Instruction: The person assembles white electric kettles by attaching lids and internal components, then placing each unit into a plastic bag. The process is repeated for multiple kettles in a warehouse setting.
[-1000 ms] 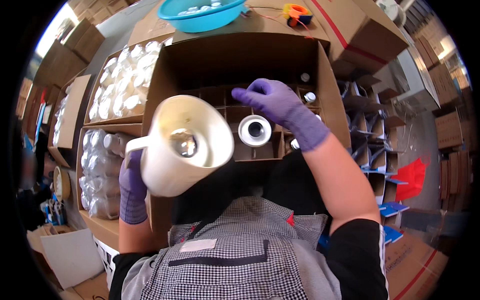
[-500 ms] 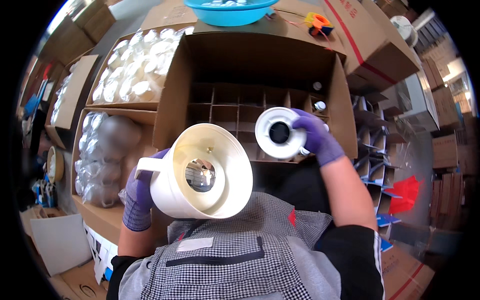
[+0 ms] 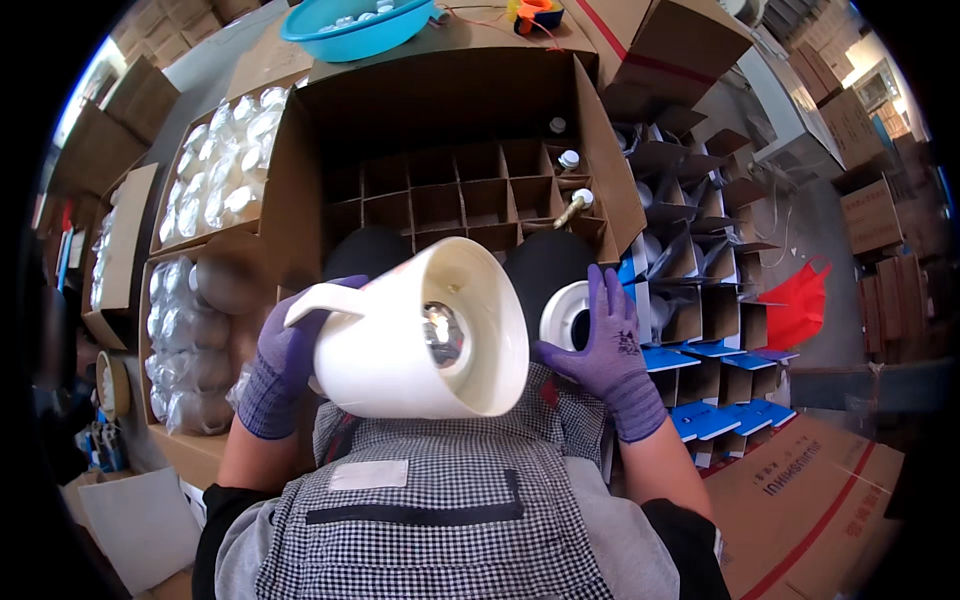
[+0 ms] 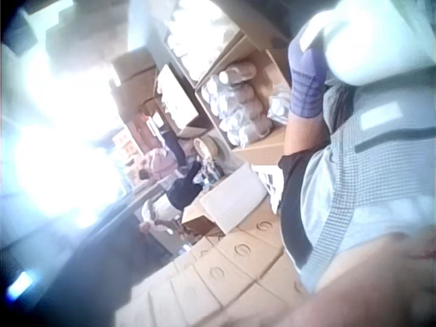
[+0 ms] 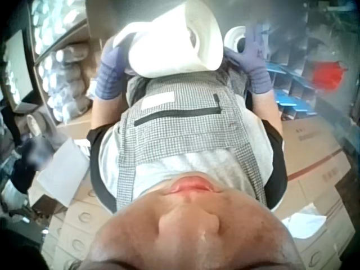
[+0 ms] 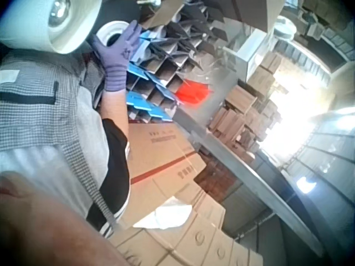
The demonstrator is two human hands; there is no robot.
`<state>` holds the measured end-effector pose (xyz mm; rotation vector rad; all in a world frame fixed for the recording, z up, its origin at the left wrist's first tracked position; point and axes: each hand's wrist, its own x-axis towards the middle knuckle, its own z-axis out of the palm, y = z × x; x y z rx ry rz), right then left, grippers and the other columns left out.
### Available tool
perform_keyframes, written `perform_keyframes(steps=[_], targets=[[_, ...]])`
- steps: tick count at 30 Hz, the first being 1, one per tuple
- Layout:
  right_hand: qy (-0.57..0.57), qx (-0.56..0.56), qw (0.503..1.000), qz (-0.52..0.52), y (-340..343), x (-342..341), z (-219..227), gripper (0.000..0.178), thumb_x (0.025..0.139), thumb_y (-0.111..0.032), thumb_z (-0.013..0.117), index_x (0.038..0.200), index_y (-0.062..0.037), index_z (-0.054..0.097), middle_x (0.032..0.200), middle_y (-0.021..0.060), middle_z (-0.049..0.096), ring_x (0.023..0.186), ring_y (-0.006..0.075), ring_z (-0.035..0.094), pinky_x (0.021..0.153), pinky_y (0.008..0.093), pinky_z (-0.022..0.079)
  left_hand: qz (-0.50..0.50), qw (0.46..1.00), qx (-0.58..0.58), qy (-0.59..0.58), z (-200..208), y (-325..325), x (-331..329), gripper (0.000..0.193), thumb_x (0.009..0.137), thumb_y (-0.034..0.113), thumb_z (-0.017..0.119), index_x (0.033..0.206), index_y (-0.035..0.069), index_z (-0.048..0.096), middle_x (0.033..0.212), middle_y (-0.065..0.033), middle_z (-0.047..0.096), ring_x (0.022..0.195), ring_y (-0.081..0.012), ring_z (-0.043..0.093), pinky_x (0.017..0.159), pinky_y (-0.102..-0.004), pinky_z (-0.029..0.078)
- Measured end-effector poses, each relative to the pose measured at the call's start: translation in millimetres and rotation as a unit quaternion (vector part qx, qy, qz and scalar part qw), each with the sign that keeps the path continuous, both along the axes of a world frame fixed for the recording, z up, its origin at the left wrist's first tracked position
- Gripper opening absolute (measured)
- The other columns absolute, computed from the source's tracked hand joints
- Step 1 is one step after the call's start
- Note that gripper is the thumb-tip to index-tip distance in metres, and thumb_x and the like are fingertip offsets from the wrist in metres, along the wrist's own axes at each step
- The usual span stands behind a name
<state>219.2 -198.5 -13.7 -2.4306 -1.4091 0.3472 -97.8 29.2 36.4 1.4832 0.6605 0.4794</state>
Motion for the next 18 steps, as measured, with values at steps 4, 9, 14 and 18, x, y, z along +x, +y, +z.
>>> perform_keyframes(steps=[4,9,14,18], targets=[[0.348,0.196,0.916,0.032,-13,2,26,0.123,0.065,-0.054,0.081,0.161,-0.0060,0.021,0.158,0.0233,0.030,0.142,0.0401,0.038,0.117,0.0509,0.033,-0.034,0.996,0.066,0.051,9,-14,10,0.048,0.102,0.038,0.053,0.134,0.004,0.064,0.120,-0.0163,0.072,0.107,-0.0218,0.071,0.098,-0.0341,0.054],[0.392,0.247,0.867,0.183,3,-27,74,0.138,0.059,-0.076,0.081,0.163,-0.0130,0.015,0.164,0.0209,0.022,0.146,0.0359,0.039,0.117,0.0526,0.036,-0.052,0.993,0.065,0.079,20,-28,35,0.063,0.098,0.052,0.056,0.130,-0.001,0.065,0.114,-0.0181,0.073,0.100,-0.0248,0.074,0.092,-0.0353,0.058],[0.315,0.184,0.880,0.304,8,-22,81,0.153,0.051,-0.075,0.087,0.163,-0.0168,0.002,0.165,0.0204,0.020,0.144,0.0373,0.041,0.115,0.0560,0.040,-0.219,0.954,0.188,0.080,14,-4,48,0.042,0.096,0.035,0.063,0.123,0.005,0.068,0.107,-0.0156,0.075,0.094,-0.0267,0.075,0.087,-0.0370,0.060],[0.317,0.145,0.877,0.331,4,-26,91,0.131,0.061,-0.074,0.082,0.159,-0.0185,0.017,0.159,0.0237,0.028,0.142,0.0427,0.040,0.114,0.0598,0.037,-0.373,0.888,0.244,0.116,1,29,63,0.035,0.088,0.029,0.072,0.117,0.009,0.070,0.105,-0.0140,0.075,0.095,-0.0286,0.074,0.085,-0.0372,0.059]])
